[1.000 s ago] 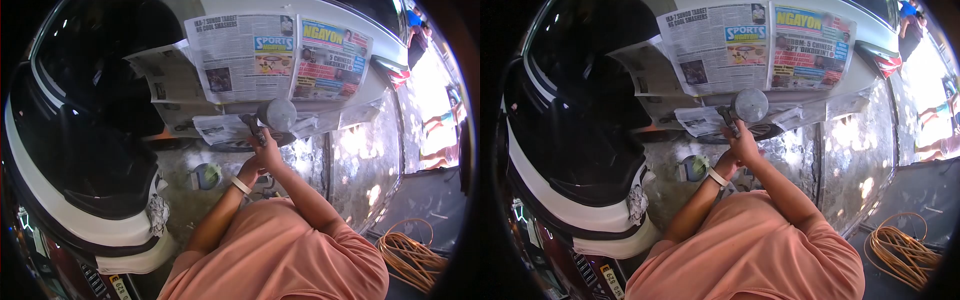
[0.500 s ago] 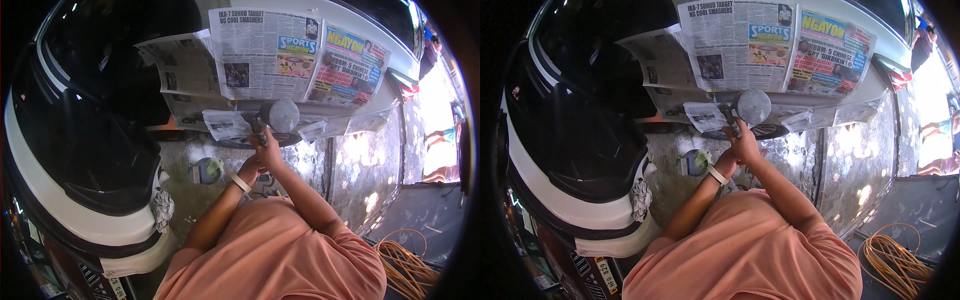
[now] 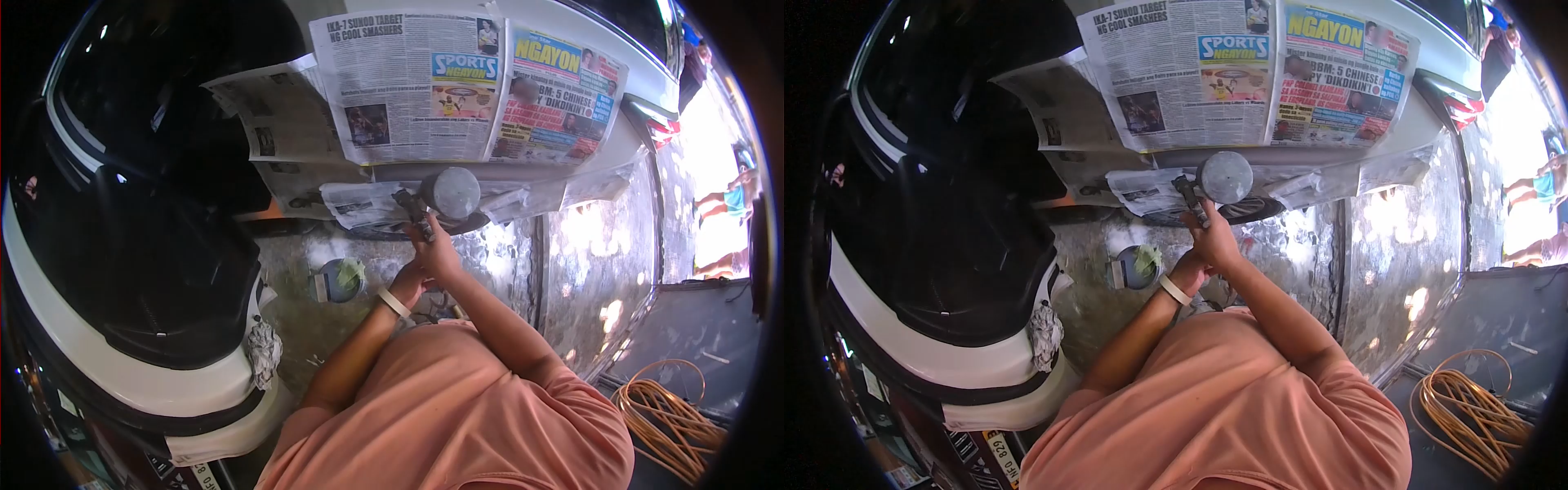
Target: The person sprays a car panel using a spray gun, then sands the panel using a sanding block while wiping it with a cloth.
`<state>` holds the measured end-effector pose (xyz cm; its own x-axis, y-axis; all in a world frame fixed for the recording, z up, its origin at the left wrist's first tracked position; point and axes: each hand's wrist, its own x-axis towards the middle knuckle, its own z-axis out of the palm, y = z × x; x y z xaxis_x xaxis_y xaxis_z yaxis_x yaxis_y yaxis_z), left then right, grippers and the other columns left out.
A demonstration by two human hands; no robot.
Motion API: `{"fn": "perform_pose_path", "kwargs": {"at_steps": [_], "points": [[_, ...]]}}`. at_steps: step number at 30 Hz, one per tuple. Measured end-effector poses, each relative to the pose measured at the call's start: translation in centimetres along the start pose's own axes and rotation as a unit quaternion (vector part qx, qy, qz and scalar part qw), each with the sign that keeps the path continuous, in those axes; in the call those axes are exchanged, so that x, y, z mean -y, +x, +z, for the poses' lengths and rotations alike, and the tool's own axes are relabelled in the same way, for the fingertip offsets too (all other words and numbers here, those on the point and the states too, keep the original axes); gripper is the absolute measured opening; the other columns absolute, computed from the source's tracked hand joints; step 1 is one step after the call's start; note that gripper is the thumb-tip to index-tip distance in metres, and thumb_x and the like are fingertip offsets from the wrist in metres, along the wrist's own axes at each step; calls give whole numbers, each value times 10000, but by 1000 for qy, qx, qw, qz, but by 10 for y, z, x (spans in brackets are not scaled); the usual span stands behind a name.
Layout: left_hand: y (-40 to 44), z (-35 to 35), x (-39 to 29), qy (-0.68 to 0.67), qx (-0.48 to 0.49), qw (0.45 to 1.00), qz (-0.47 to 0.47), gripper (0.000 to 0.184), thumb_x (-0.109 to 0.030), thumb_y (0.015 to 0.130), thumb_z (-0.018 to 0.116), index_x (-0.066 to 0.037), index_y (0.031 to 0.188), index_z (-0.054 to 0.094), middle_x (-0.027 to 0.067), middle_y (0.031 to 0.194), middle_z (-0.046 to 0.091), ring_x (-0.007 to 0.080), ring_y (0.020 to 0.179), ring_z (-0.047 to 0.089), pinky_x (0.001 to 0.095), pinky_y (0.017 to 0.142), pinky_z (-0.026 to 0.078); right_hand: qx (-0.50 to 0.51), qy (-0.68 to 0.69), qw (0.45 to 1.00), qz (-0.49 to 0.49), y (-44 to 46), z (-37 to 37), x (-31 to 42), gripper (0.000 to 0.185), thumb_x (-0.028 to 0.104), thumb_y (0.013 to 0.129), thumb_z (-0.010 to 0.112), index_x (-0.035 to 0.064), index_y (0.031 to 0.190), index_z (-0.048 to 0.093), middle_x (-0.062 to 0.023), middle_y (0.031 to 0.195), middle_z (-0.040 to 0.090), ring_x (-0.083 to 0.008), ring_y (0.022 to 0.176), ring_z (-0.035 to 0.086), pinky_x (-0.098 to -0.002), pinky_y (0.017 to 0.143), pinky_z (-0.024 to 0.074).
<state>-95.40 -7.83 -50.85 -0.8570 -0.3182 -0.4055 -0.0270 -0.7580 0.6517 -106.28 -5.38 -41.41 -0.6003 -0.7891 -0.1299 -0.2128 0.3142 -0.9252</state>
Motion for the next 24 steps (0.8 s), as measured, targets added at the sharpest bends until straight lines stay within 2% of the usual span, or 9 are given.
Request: {"fn": "perform_pose_path", "kwargs": {"at_steps": [4, 10, 13, 19, 22, 24], "points": [[-1, 6, -3, 1, 7, 1000, 12, 536, -340, 892, 659, -154, 1364, 487, -9, 1228, 577, 120, 1092, 567, 319, 888, 465, 0, -8, 1000, 3, 1, -2, -2, 478, 310, 903, 673, 44, 1269, 517, -285, 1093, 642, -493, 1041, 575, -465, 842, 473], [15, 8, 9, 13, 33, 999, 0, 421, -342, 887, 664, -143, 1247, 576, -21, 1129, 608, 95, 1000, 581, 286, 823, 467, -40, -3, 999, 21, -3, -18, -4, 477, 318, 898, 678, 53, 1262, 519, -283, 1058, 649, -491, 1019, 584, -473, 831, 473], [21, 20, 16, 15, 9, 1000, -11, 391, -347, 880, 674, -142, 1203, 597, -34, 1069, 601, 77, 937, 570, 261, 778, 457, -41, -12, 997, 62, -4, -33, -10, 465, 330, 893, 683, 45, 1227, 529, -282, 1027, 655, -495, 998, 587, -482, 809, 475], [42, 43, 31, 27, 36, 998, -52, 323, -345, 886, 682, -148, 1136, 624, -61, 998, 585, 51, 847, 539, 246, 740, 442, -99, -6, 994, 40, -8, -63, -30, 422, 351, 898, 673, 30, 1129, 527, -296, 999, 651, -508, 974, 583, -506, 778, 468], [49, 63, 35, 17, 25, 997, -68, 308, -311, 903, 668, -143, 1157, 623, -51, 1031, 595, 54, 879, 551, 246, 754, 446, -122, -8, 992, 41, -9, -80, -40, 427, 357, 902, 668, 28, 1130, 519, -297, 1000, 651, -517, 977, 578, -513, 780, 465], [56, 72, 38, 30, 34, 996, -82, 338, -291, 910, 659, -142, 1209, 607, -34, 1099, 603, 69, 954, 568, 262, 806, 462, -129, -10, 990, 52, -10, -93, -47, 436, 362, 899, 671, 30, 1135, 516, -298, 1000, 651, -520, 982, 576, -515, 781, 464]]}}
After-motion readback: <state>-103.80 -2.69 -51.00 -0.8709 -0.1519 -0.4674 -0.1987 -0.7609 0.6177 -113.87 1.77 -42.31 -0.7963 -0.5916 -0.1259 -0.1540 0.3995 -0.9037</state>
